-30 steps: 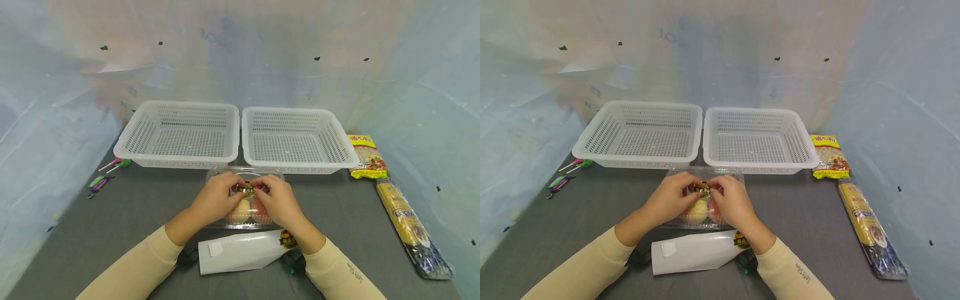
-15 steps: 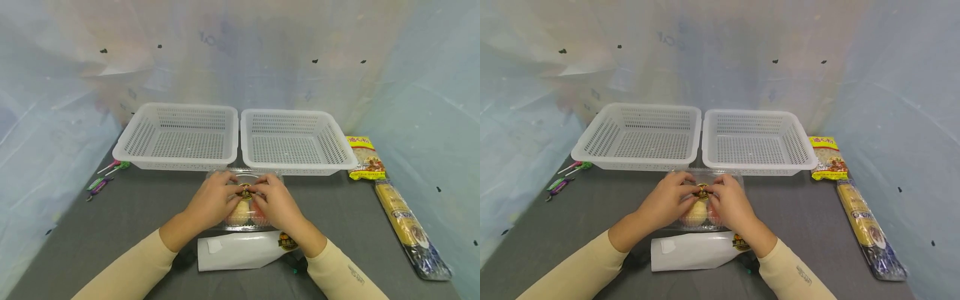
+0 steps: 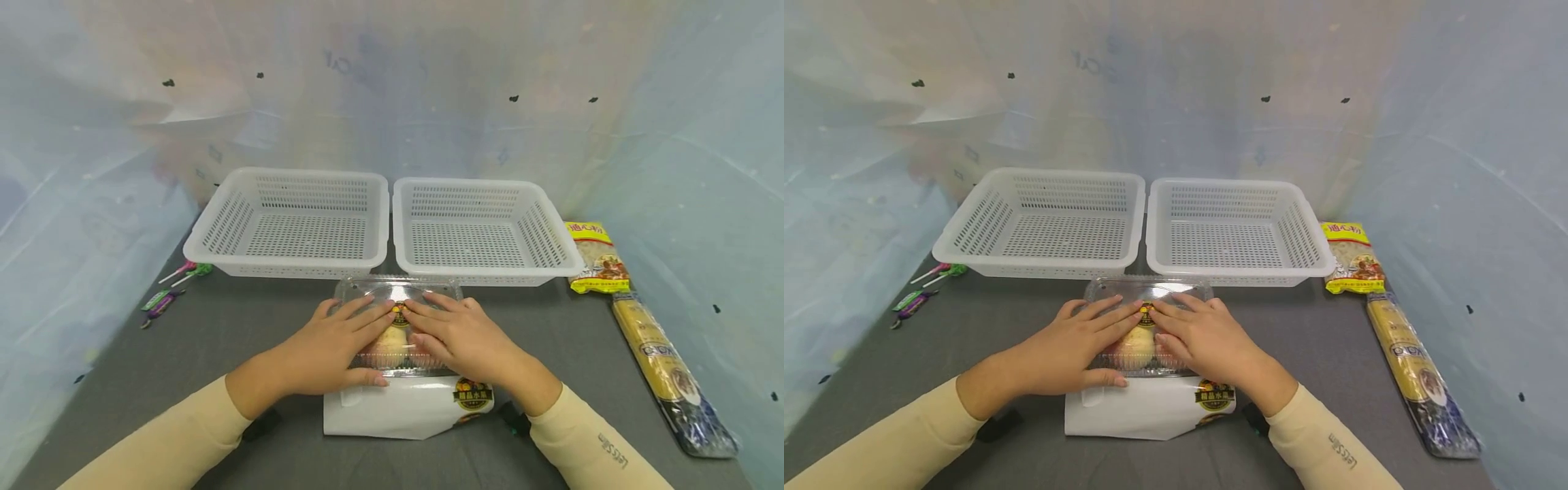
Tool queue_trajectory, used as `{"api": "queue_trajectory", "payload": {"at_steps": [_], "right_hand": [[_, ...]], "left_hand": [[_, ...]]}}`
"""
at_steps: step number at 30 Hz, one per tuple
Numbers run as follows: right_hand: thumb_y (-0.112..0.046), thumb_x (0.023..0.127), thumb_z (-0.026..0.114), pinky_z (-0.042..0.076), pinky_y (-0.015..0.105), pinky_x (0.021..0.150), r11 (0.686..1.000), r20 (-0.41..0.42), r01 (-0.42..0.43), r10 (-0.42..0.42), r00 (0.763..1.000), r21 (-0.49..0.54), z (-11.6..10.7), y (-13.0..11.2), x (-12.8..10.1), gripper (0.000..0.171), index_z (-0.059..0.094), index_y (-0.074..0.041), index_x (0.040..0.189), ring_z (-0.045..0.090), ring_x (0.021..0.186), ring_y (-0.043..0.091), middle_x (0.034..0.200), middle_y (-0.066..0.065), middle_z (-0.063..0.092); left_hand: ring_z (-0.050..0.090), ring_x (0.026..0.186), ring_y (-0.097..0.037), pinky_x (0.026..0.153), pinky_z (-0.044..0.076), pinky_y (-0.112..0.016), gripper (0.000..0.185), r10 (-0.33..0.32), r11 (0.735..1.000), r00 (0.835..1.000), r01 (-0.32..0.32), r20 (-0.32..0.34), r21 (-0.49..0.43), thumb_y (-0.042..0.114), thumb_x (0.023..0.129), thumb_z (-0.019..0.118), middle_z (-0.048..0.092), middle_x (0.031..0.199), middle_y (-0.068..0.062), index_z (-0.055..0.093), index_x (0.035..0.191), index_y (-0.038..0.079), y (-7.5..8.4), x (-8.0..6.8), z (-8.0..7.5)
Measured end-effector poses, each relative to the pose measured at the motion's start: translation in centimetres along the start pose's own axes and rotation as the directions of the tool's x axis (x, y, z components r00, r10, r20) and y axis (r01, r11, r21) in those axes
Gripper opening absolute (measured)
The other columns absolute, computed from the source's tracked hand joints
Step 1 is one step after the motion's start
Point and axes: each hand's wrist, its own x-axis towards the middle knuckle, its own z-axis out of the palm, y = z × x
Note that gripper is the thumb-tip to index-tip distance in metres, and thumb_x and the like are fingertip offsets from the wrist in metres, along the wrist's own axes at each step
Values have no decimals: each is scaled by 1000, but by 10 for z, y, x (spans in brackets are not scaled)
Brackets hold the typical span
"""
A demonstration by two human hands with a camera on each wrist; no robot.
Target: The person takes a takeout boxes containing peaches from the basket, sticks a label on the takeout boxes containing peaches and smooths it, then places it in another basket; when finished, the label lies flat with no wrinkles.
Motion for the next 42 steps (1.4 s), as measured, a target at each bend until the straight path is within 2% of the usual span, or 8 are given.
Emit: {"api": "queue_trajectory", "payload": {"at_steps": [18, 22, 26, 30, 32, 37, 39, 42], "right_hand": [[-33, 112, 64, 44, 58, 107, 990, -87, 38, -26, 996, 139, 3, 12, -9, 43, 68, -12, 150, 42, 154, 30, 161, 1, 55], [-28, 110, 68, 36, 65, 117, 969, -118, 18, 11, 993, 248, 4, 15, -14, 43, 69, -10, 149, 39, 155, 32, 164, 5, 52], [-21, 106, 75, 37, 66, 117, 929, -205, -17, 99, 974, 369, 6, 20, -21, 41, 71, -9, 146, 41, 153, 33, 164, 8, 52], [-13, 103, 78, 53, 56, 104, 854, -283, -84, 261, 923, 514, 5, 30, -28, 51, 63, -8, 152, 48, 145, 33, 162, 9, 52], [-14, 105, 77, 57, 47, 98, 780, -262, -137, 362, 895, 611, 4, 35, -32, 59, 54, -8, 158, 50, 143, 33, 162, 10, 49], [-23, 110, 70, 57, 40, 95, 489, -72, -245, 543, 837, 837, 4, 44, -39, 65, 38, -6, 164, 53, 136, 36, 159, 19, 45], [-24, 111, 68, 59, 44, 95, 370, 4, -260, 568, 823, 892, 7, 47, -39, 65, 35, -2, 163, 53, 135, 39, 156, 23, 46], [-25, 113, 64, 59, 47, 94, 231, 108, -285, 572, 813, 930, 11, 49, -38, 64, 32, 1, 162, 51, 135, 42, 154, 27, 45]], "left_hand": [[11, 165, -22, 117, 20, -74, 99, -1, 991, 1000, -1, -12, -134, 82, 98, 53, 15, 180, 12, 27, 175, 25, -13, -5, 3], [14, 164, -20, 115, 23, -68, 95, 18, 975, 997, -34, -75, -218, 76, 100, 61, 21, 178, 12, 34, 173, 23, -20, -5, 7], [28, 160, -23, 112, 28, -63, 76, 10, 910, 972, -106, -234, -400, 53, 103, 74, 39, 172, 5, 51, 164, 15, -31, -6, 12], [48, 149, -27, 117, 37, -56, 43, -142, 730, 909, -171, -392, -662, 28, 114, 62, 59, 157, -5, 64, 150, 5, -43, -11, 11], [54, 143, -32, 114, 45, -51, 46, -249, 568, 878, -209, -408, -796, 29, 120, 46, 63, 151, -14, 63, 148, -3, -49, -13, 9], [59, 132, -43, 105, 54, -49, 85, -493, 102, 817, -287, -299, -952, 58, 117, 22, 65, 143, -25, 56, 145, -15, -63, -19, 7], [62, 125, -39, 103, 55, -50, 86, -588, -13, 771, -312, -245, -950, 63, 115, 23, 68, 137, -21, 59, 138, -12, -67, -23, 10], [63, 113, -31, 102, 56, -51, 77, -723, -131, 671, -369, -166, -920, 65, 114, 28, 66, 124, -14, 61, 126, -3, -71, -28, 17]]}}
